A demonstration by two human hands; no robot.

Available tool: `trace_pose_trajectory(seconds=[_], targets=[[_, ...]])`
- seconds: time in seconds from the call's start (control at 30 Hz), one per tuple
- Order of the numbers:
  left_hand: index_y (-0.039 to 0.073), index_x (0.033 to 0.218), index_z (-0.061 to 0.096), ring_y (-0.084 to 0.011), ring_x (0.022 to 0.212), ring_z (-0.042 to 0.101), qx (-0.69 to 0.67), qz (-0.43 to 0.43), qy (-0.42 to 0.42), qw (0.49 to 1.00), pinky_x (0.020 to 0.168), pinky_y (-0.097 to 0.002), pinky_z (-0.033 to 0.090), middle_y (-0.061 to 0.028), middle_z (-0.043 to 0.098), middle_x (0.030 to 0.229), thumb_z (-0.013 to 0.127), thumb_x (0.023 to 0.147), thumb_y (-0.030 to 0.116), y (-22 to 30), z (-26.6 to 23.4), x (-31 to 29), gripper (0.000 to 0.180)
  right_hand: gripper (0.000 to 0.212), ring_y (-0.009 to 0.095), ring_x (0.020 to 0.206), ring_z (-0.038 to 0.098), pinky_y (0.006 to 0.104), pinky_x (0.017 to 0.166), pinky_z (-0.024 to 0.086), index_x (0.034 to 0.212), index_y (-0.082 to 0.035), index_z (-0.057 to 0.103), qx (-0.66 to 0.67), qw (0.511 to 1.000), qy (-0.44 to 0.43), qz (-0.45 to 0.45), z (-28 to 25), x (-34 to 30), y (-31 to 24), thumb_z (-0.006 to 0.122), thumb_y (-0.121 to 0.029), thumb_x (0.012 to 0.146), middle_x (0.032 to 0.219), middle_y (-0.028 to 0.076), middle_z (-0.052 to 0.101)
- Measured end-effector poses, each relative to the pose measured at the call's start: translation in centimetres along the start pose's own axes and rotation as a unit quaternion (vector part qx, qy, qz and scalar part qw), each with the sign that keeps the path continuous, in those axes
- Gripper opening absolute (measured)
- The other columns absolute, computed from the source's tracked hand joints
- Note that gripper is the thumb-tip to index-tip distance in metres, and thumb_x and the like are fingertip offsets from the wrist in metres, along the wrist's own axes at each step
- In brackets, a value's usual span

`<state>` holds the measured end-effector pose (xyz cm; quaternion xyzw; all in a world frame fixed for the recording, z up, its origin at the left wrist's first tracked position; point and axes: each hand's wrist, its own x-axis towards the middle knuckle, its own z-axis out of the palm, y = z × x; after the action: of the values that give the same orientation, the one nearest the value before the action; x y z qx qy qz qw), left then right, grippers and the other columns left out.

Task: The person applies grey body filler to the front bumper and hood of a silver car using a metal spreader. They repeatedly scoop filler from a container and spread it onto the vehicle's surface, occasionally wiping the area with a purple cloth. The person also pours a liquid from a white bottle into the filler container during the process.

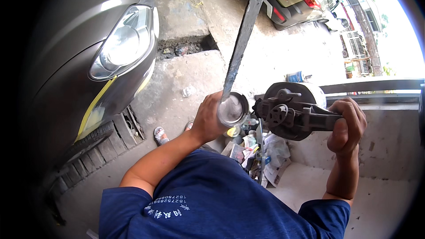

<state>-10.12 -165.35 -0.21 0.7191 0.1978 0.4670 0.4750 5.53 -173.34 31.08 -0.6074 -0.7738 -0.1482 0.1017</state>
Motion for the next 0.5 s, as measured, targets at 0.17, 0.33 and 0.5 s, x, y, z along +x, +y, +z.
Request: trace_pose_trajectory(seconds=[0.17,0.33,0.5], targets=[[0.000,0.131,0.042,-0.0382,0.107,0.055,0.001,0.012,0.011,1.000,0.094,-0.0446,0.043,-0.0199,0.056,0.118,0.081,0.068,0.016,0.30,-0.04,0.26,0.075,0.026,0.025,0.052,0.051,0.0352,0.050,0.042,0.075,0.002,0.053,-0.005,1.000,0.007,-0.029,0.02,0.46,-0.03,0.043,-0.021,0.084,0.062,0.013,0.051],[0.002,0.122,0.045,-0.0354,0.104,0.055,0.000,0.004,-0.005,1.000,0.092,-0.0434,0.044,-0.0180,0.056,0.113,0.083,0.071,0.023,0.45,0.19,0.44,0.067,0.021,0.024,0.050,0.049,0.0336,0.050,0.042,0.077,0.002,0.050,0.013,1.000,0.018,-0.011,0.14,0.03,-0.12,0.045,-0.018,0.083,0.062,0.013,0.050],[0.001,0.127,0.044,-0.0364,0.104,0.056,0.000,0.013,0.008,1.000,0.092,-0.0439,0.044,-0.0185,0.057,0.115,0.081,0.072,0.018,0.27,0.49,0.35,0.068,0.022,0.023,0.051,0.049,0.0330,0.050,0.042,0.077,0.002,0.049,0.022,0.999,0.014,-0.025,0.15,0.19,-0.22,0.045,-0.018,0.085,0.062,0.012,0.050]])
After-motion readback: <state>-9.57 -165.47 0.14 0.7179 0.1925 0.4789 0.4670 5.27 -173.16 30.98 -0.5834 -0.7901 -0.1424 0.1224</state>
